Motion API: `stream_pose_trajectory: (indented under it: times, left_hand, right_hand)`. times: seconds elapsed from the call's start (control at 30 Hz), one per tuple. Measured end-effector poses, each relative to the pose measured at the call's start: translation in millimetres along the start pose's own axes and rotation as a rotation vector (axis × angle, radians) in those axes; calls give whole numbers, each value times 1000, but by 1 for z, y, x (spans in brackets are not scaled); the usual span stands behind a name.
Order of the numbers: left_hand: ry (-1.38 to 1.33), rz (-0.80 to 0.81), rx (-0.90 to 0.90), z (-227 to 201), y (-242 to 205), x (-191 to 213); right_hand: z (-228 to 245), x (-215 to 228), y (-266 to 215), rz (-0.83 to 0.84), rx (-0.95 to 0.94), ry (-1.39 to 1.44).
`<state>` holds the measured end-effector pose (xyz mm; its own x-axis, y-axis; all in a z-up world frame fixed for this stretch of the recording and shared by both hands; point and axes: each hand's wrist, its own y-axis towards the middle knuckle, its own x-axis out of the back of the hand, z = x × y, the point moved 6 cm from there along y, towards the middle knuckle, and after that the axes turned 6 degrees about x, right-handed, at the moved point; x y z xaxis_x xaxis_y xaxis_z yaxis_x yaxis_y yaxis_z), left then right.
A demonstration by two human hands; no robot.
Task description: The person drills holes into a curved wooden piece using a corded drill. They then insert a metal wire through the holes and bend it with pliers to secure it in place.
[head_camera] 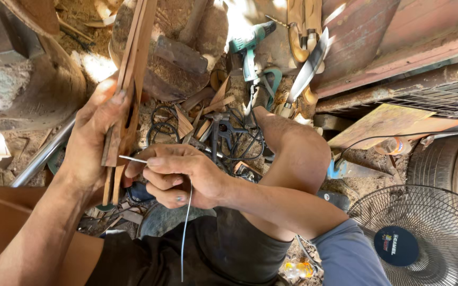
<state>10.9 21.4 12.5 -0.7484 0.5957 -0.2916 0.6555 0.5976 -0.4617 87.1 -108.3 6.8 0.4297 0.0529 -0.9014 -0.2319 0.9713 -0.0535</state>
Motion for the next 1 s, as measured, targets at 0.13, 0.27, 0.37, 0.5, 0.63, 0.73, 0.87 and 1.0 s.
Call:
stream_pose_trajectory:
  times: [0.13,0.27,0.37,0.5,0.63,0.73,0.87,1.0]
  left_hand:
    - [39,-63,102,7,-5,5]
    - [173,-2,155,5,1,2]
    - [222,-40,259,19,1,6]
    - [250,-72,89,16,-5,15]
    - [112,43,-190,7,-4,15]
    - [158,56,-272,5,-5,16]
    - [330,-162,121,15,-3,22]
    - [276,-218,240,11,0,12]
  right_hand:
    - [0,6,2,-6,90,-315]
    - [9,-2,0,243,497,-1685]
    - [1,1,1,352,595,-1933]
    - [-9,10,10,264,589,-1666]
    - [-4,21,5,114,471,-1056]
    - [2,13,3,137,430,-1172]
    - [18,-12,0,272,656,-1833]
    - [19,-17,1,370,777,-2209]
